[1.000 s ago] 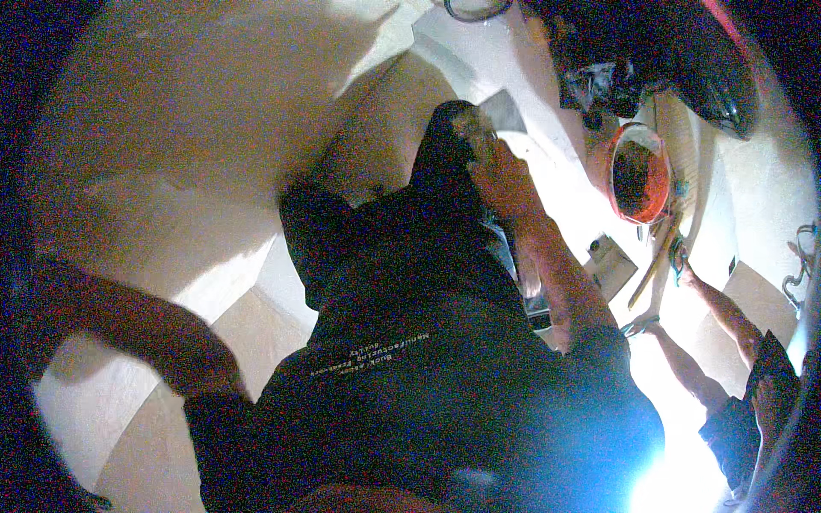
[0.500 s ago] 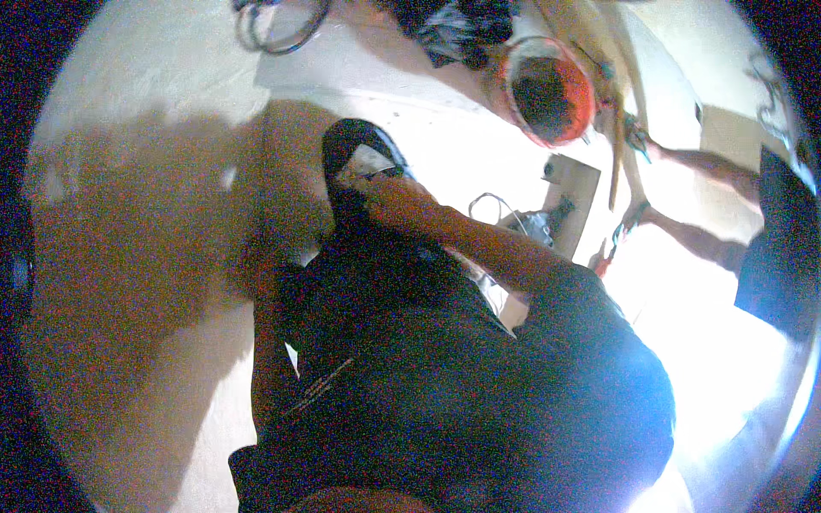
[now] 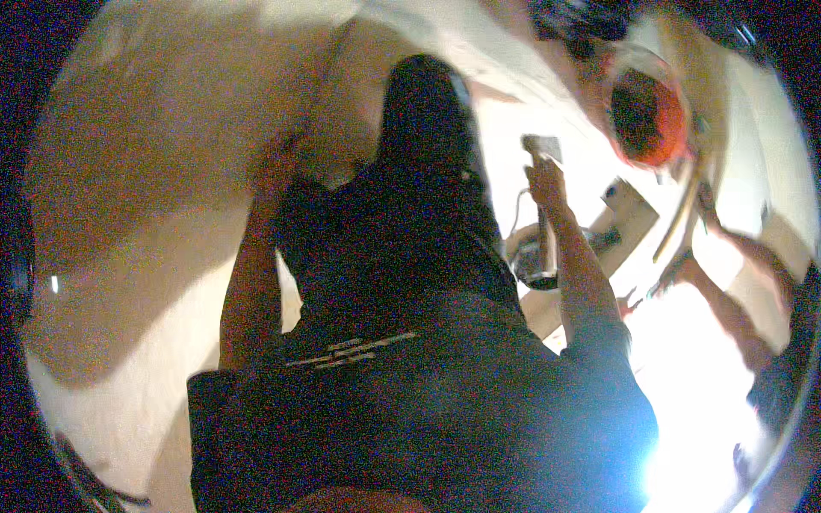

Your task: The person uses a small hatchet and hands to scrape and chip away material from around a metal wall fitting, then wipes the area and attempts to screw on a component.

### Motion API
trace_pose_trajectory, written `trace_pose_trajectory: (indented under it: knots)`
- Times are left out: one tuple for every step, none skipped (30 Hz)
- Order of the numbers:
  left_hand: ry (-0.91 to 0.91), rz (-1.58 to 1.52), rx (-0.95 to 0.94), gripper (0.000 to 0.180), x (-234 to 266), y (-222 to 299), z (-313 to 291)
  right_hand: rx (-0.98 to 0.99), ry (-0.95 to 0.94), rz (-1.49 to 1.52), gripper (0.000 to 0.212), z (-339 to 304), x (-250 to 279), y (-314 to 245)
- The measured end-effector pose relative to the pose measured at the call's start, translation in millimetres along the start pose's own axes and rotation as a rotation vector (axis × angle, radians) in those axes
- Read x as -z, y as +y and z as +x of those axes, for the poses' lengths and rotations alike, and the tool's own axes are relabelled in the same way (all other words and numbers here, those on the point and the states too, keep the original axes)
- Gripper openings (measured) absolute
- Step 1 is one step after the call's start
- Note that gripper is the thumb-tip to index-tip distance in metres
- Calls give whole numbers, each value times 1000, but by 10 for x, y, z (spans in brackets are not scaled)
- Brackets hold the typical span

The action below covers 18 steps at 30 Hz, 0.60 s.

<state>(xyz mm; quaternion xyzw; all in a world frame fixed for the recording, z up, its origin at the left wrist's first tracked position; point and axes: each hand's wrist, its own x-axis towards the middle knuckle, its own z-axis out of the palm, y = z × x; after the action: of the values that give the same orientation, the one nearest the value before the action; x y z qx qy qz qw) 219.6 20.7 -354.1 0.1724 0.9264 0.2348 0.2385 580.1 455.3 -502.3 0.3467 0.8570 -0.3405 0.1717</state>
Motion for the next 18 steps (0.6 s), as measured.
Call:
trace_pose_trajectory:
  knots:
    - [-62, 124, 89, 38, -195, -1, 158, 2, 23, -2, 35, 4, -62, 236]
    - [-29, 230, 51, 37, -463, -337, 172, 26, 29, 0, 35, 20, -103, 344]
    - [-13, 344, 15, 36, -777, -674, 226, 31, 1, -23, 35, -37, -171, 410]
    - [109, 484, -146, 35, -1077, -1254, 22, 57, -52, -35, 36, -103, -328, 366]
    - [68, 434, -67, 35, -1235, -1282, -43, 26, -123, -116, 38, -163, -256, 277]
    - [27, 368, -10, 36, -1339, -1152, -76, -12, -178, -199, 40, -245, -104, 181]
    - [30, 334, 16, 36, -1371, -1109, -165, -67, -266, -205, 38, -268, 25, 55]
    - [35, 305, 12, 37, -1435, -1077, -248, -93, -308, -226, 36, -311, 98, 64]
    - [40, 274, 11, 37, -1453, -1025, -340, -118, -362, -247, 35, -340, 186, 41]
    - [66, 244, 15, 38, -1449, -1024, -475, -76, -367, -282, 34, -210, 223, 66]
    - [94, 230, 16, 38, -1469, -1052, -531, -8, -361, -294, 33, -57, 269, -8]
    - [83, 194, 20, 39, -1621, -992, -769, 33, -342, -294, 32, -121, 292, -27]
    - [96, 141, 48, 39, -1866, -989, -943, 96, -322, -297, 31, 45, 362, -268]
    - [108, 93, 49, 40, -2053, -934, -993, 126, -288, -284, 31, 67, 386, -349]
    - [99, 36, 70, 40, -2243, -904, -1043, 146, -261, -259, 30, 161, 426, -587]
    - [75, -23, 94, 41, -2402, -863, -1084, 138, -247, -228, 29, 131, 440, -720]
    - [63, -65, 96, 41, -2492, -885, -1094, 115, -228, -195, 29, 19, 424, -793]
    - [102, -125, 102, 41, -2554, -913, -1065, 148, -190, -166, 28, 69, 534, -1095]
